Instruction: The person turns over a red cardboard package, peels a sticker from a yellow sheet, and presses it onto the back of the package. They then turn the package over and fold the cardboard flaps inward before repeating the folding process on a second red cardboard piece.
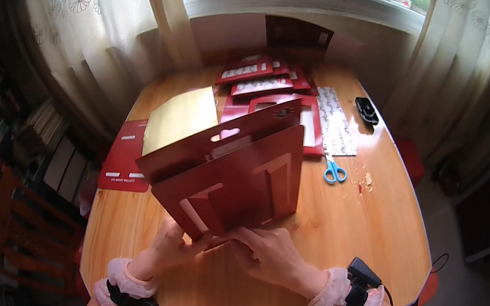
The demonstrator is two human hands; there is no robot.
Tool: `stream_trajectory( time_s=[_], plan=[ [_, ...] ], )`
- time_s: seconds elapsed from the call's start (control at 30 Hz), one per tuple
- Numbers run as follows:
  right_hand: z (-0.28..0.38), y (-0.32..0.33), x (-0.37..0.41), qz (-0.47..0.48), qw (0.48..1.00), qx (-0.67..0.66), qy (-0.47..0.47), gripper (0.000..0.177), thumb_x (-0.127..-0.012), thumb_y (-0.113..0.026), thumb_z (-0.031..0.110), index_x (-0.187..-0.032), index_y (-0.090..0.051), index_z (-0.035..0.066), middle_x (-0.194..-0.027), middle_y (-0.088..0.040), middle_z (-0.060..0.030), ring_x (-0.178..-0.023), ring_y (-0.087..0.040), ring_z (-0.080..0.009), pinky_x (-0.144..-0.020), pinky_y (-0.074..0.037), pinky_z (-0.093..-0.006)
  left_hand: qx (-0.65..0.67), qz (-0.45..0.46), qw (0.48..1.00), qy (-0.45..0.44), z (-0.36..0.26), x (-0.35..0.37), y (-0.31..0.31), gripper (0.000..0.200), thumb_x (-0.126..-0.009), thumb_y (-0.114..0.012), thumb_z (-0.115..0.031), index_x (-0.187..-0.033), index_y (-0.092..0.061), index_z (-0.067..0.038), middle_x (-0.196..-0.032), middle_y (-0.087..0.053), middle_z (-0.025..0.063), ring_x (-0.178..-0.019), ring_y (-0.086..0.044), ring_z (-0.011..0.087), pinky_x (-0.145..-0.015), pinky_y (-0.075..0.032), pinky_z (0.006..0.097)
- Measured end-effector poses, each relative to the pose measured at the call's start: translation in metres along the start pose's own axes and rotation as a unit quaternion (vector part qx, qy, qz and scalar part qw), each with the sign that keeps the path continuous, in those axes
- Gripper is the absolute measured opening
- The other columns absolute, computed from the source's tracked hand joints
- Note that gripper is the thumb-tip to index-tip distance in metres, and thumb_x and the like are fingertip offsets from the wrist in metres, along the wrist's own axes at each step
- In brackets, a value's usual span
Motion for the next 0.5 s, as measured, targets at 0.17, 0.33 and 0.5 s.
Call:
stream_trajectory(
  time_s=[0.17,0.33,0.5],
  plan=[
    [-0.016,0.026,0.007,-0.167,0.979,-0.028,-0.116,0.020,-0.077,-0.066,0.003,-0.097,-0.067,0.006,-0.067,-0.064,-0.0079,-0.050,-0.060,-0.0195,-0.049,-0.046,-0.0300,-0.023,-0.015,0.997,0.069,0.028,0.002,0.013,0.023,-0.078,-0.085,-0.019,-0.086,-0.068,-0.007,-0.071,-0.069,0.0073,-0.053,-0.064,0.0215,-0.048,-0.049,0.0323],
    [-0.059,0.047,0.009,-0.267,0.939,-0.009,-0.218,0.012,-0.078,-0.061,0.002,-0.090,-0.063,0.005,-0.072,-0.061,-0.0080,-0.062,-0.062,-0.0207,-0.057,-0.048,-0.0325,-0.037,0.014,0.997,0.069,0.043,0.001,0.020,0.017,-0.078,-0.083,-0.011,-0.085,-0.068,-0.006,-0.077,-0.070,0.0095,-0.057,-0.065,0.0204,-0.050,-0.048,0.0315],
    [-0.069,0.040,0.005,-0.180,0.958,0.124,-0.186,0.018,-0.076,-0.060,0.000,-0.092,-0.064,0.008,-0.085,-0.055,-0.0087,-0.084,-0.059,-0.0265,-0.069,-0.049,-0.0412,0.077,0.032,0.985,0.151,0.060,0.011,0.014,0.023,-0.084,-0.074,-0.004,-0.105,-0.065,-0.002,-0.086,-0.072,0.0118,-0.067,-0.067,0.0201,-0.057,-0.051,0.0321]
  ],
)
Point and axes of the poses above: each hand's wrist, its own x-axis away from the middle knuckle, its own y-axis out of the back of the hand, z = x × y, the point moved 6 cm from there along -x, towards the middle knuckle
